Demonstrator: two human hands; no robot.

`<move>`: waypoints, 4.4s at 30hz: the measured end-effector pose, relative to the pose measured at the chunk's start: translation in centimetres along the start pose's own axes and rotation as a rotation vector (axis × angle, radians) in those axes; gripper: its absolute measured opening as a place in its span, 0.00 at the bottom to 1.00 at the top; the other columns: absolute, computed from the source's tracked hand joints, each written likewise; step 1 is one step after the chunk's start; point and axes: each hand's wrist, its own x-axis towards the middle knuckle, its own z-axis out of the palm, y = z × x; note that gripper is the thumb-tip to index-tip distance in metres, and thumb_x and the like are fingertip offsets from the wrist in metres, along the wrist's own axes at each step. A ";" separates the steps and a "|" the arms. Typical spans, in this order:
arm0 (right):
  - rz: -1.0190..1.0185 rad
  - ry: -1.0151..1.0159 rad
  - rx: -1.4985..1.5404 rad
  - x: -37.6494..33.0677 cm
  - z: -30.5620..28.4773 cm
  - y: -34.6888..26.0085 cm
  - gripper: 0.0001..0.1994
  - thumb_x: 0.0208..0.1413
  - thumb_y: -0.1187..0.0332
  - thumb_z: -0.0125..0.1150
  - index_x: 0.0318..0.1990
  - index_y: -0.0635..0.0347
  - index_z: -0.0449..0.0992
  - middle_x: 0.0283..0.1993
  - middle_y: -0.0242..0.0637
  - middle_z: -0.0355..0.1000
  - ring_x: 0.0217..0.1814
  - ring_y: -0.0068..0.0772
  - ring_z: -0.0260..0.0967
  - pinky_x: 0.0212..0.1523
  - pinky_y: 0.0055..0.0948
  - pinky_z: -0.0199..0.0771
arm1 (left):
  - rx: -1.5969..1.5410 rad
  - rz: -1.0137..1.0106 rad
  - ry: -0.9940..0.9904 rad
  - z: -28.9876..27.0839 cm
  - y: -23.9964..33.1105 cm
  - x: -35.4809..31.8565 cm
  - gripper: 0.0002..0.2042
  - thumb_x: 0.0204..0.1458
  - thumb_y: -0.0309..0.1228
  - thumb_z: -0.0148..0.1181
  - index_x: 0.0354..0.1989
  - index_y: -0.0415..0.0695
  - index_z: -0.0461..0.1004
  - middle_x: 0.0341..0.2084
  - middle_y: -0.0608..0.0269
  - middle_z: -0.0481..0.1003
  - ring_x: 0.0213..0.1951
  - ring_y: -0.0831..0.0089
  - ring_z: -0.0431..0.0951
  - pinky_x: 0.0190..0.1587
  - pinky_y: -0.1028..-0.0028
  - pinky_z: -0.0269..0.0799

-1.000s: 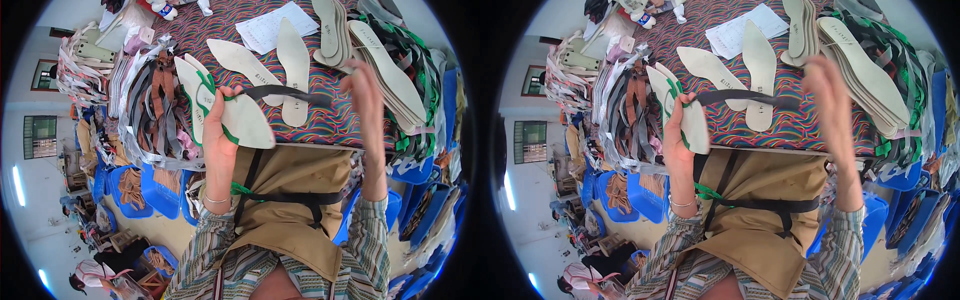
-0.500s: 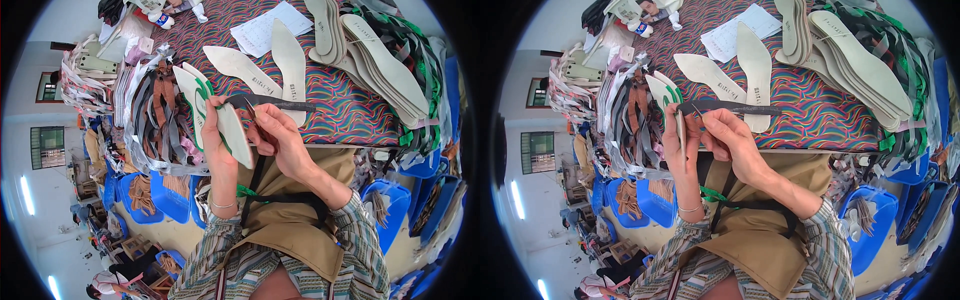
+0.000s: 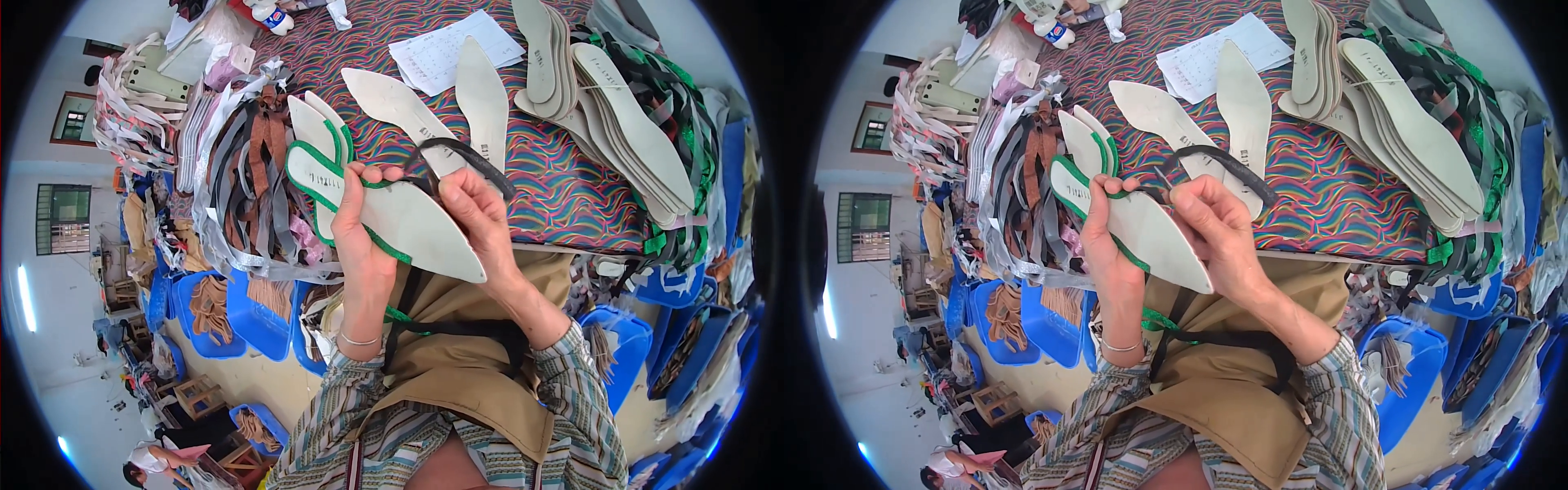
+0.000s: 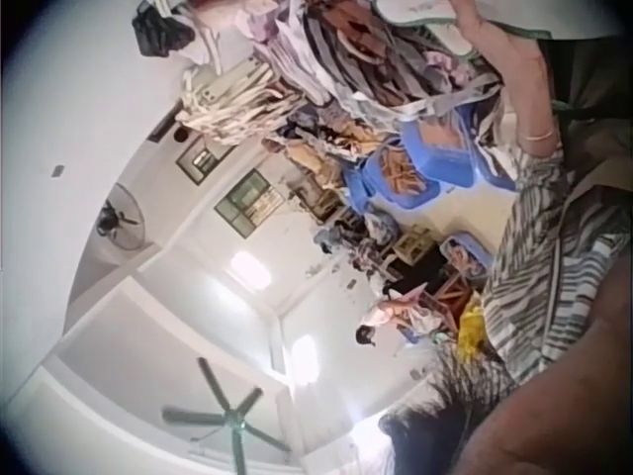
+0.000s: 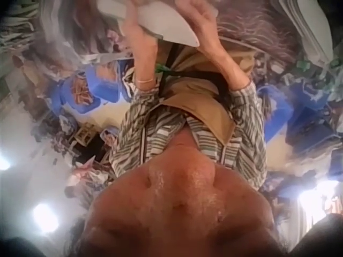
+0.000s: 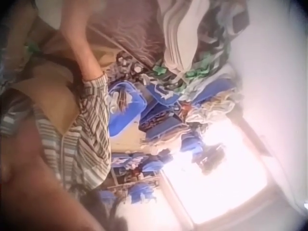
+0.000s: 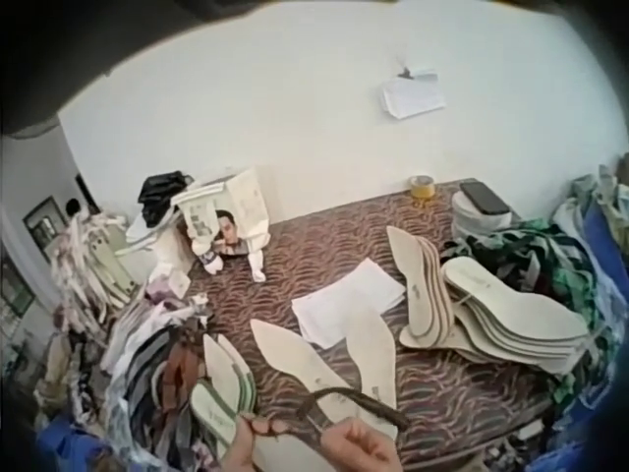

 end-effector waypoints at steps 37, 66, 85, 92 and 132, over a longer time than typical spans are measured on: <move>-0.109 -0.168 -1.054 -0.5 -2.4 -4.4 0.11 0.56 0.72 0.64 0.24 0.65 0.72 0.17 0.25 0.59 0.20 0.13 0.53 0.20 0.22 0.50 | 0.324 -0.033 -0.161 0.7 -0.3 -0.7 0.11 0.52 0.20 0.59 0.45 0.34 0.73 0.33 0.46 0.80 0.40 0.55 0.82 0.46 0.60 0.78; -0.107 -0.164 -0.738 2.3 -0.9 -5.7 0.08 0.56 0.70 0.65 0.30 0.65 0.75 0.21 0.21 0.64 0.23 0.10 0.55 0.22 0.18 0.49 | 0.580 -0.403 -0.265 0.7 -1.9 -3.4 0.09 0.57 0.30 0.61 0.35 0.36 0.74 0.26 0.61 0.77 0.30 0.73 0.78 0.36 0.71 0.74; 0.084 -0.058 -0.204 3.4 -1.6 -3.3 0.12 0.64 0.60 0.56 0.37 0.60 0.74 0.20 0.17 0.56 0.18 0.08 0.46 0.19 0.15 0.42 | 0.095 -0.721 -0.432 -1.7 -3.4 -1.8 0.20 0.55 0.42 0.64 0.43 0.34 0.73 0.24 0.57 0.76 0.27 0.67 0.80 0.31 0.72 0.76; 0.007 -0.022 -0.101 5.8 -3.6 -3.2 0.10 0.61 0.64 0.61 0.30 0.53 0.69 0.19 0.16 0.56 0.16 0.06 0.44 0.15 0.13 0.40 | -0.023 -0.598 -0.446 0.1 -4.2 -1.9 0.31 0.62 0.57 0.43 0.53 0.35 0.66 0.22 0.57 0.73 0.23 0.64 0.77 0.30 0.70 0.76; -0.633 0.073 -1.558 5.4 -4.3 -4.2 0.06 0.55 0.70 0.65 0.34 0.65 0.78 0.25 0.31 0.69 0.23 0.17 0.63 0.24 0.19 0.60 | 1.804 0.320 0.201 -8.8 6.6 4.4 0.33 0.49 0.38 0.67 0.57 0.25 0.64 0.50 0.38 0.72 0.49 0.54 0.75 0.50 0.63 0.70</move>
